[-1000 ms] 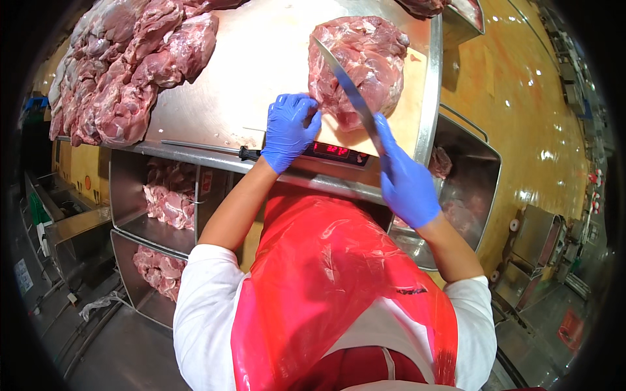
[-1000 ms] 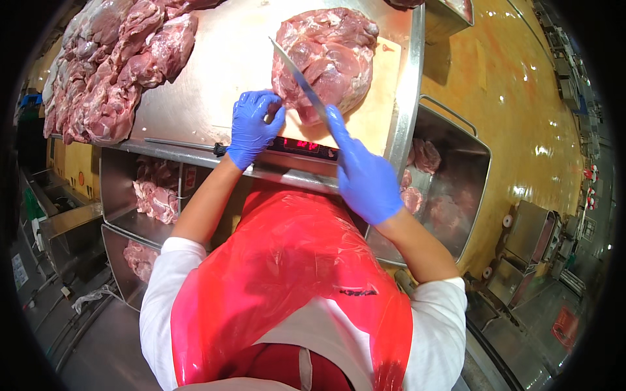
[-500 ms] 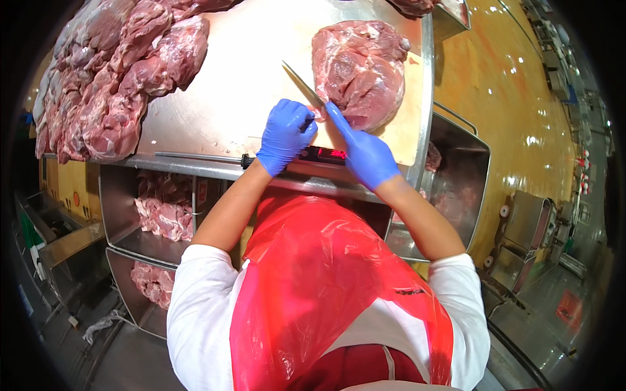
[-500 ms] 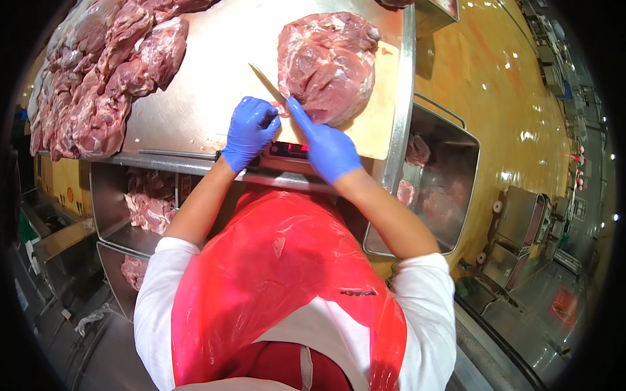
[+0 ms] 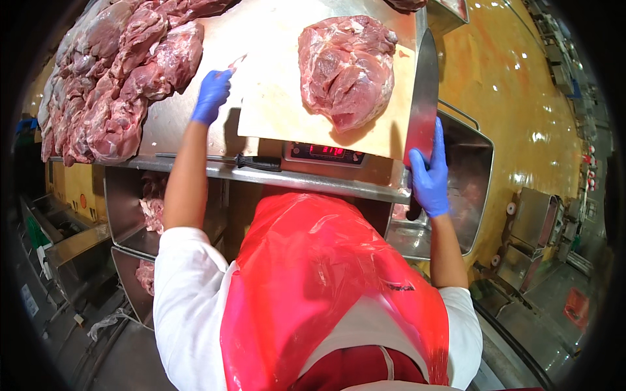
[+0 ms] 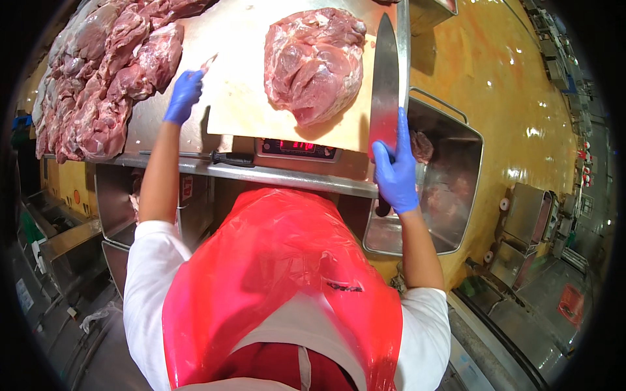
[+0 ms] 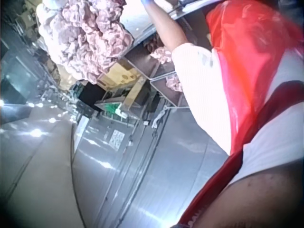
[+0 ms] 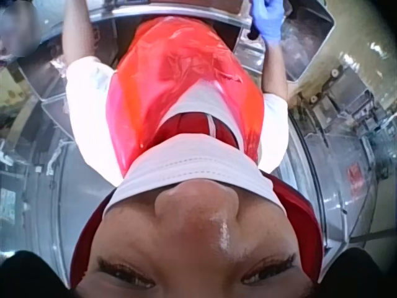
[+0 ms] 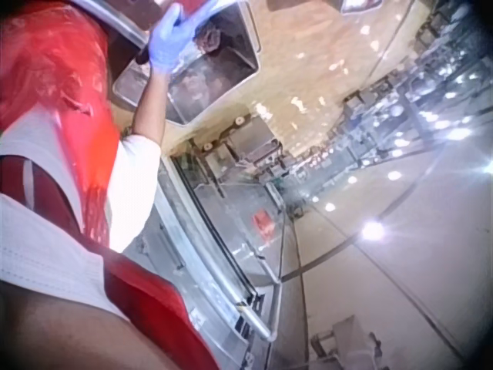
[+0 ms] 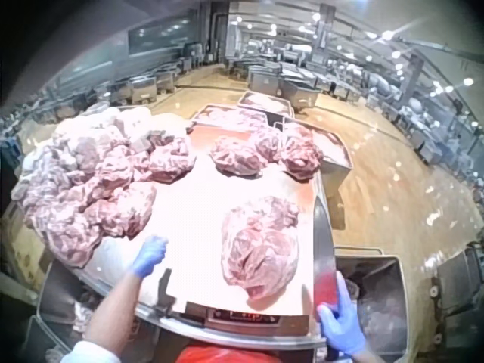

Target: The person cuts large pieces of raw meat on a cutting board using a knife, trims fat, and places the trimmed pieces into a metal bin. The person also weighs the meat on a digital scale and moves pieces between the board and the bin.

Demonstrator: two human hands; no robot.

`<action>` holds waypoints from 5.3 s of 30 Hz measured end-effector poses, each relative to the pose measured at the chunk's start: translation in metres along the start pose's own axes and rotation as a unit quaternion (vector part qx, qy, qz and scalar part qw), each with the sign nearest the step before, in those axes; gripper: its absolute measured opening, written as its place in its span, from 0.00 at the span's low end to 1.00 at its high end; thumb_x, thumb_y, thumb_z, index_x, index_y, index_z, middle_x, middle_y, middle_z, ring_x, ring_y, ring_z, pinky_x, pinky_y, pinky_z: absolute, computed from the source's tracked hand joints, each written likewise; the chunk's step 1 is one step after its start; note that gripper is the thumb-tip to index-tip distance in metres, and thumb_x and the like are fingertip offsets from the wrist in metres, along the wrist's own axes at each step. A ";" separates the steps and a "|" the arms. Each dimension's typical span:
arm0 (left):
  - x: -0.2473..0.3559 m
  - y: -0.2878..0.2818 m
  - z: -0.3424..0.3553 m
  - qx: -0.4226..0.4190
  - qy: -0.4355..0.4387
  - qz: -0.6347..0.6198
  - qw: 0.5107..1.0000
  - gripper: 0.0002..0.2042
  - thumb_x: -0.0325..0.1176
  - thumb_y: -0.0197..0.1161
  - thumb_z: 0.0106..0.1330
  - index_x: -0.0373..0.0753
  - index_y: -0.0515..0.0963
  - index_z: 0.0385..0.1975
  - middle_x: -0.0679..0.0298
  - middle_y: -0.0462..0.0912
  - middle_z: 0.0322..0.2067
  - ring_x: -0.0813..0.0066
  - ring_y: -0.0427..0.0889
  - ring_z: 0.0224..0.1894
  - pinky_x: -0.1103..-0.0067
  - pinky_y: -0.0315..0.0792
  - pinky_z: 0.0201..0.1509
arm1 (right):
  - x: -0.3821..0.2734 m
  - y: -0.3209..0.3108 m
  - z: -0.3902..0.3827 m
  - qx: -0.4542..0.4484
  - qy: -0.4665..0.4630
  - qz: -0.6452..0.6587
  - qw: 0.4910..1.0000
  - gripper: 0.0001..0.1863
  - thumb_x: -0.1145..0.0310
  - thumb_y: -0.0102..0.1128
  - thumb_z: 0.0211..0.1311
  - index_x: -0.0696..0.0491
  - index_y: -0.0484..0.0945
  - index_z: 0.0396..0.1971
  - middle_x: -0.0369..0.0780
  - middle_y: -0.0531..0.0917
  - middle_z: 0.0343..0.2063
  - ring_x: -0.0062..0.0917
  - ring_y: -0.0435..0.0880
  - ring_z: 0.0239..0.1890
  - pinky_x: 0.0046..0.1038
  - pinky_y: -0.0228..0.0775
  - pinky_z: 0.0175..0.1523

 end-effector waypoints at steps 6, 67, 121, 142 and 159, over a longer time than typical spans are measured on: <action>-0.056 -0.221 -0.097 0.151 0.011 -0.103 0.983 0.14 0.48 0.54 0.72 0.46 0.80 0.42 0.76 0.70 0.22 0.88 0.64 0.20 0.87 0.60 0.24 | 0.009 0.018 0.023 0.047 0.017 0.066 0.997 0.39 0.77 0.51 0.67 0.50 0.46 0.75 0.33 0.76 0.22 0.11 0.66 0.15 0.16 0.60 0.18; 0.055 0.097 -0.123 -0.072 0.373 0.030 0.925 0.06 0.26 0.65 0.59 0.38 0.75 0.33 0.69 0.76 0.25 0.83 0.76 0.29 0.85 0.72 0.33 | -0.027 0.076 -0.137 -0.096 0.024 -0.264 0.959 0.38 0.73 0.51 0.65 0.42 0.51 0.74 0.51 0.84 0.36 0.50 0.83 0.29 0.45 0.75 0.34; 0.020 -0.009 -0.120 0.009 0.223 0.119 0.967 0.25 0.30 0.68 0.63 0.34 0.68 0.59 0.57 0.73 0.54 0.70 0.75 0.52 0.76 0.70 0.57 | 0.058 0.037 -0.011 0.103 0.140 0.228 0.958 0.09 0.67 0.56 0.69 0.56 0.74 0.42 0.37 0.80 0.28 0.21 0.80 0.26 0.24 0.72 0.28; 0.138 0.507 -0.219 -0.562 0.146 0.151 0.800 0.24 0.43 0.59 0.68 0.40 0.70 0.62 0.60 0.77 0.53 0.70 0.75 0.52 0.75 0.68 0.58 | 0.340 -0.232 -0.093 0.566 0.206 0.313 0.735 0.09 0.65 0.62 0.61 0.50 0.75 0.38 0.36 0.77 0.25 0.29 0.79 0.25 0.33 0.77 0.33; 0.029 0.071 -0.199 -0.367 -0.003 0.014 0.930 0.31 0.49 0.56 0.71 0.36 0.61 0.68 0.51 0.70 0.63 0.61 0.78 0.56 0.68 0.71 0.58 | 0.013 -0.012 0.033 0.021 0.028 0.306 0.951 0.14 0.61 0.54 0.72 0.56 0.69 0.44 0.34 0.74 0.22 0.13 0.72 0.17 0.19 0.67 0.20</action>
Point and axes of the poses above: each hand's wrist, its own z-axis towards the middle knuckle, its own y-axis out of the palm, x = y × z, the point moved 4 cm from there along z, towards the middle knuckle
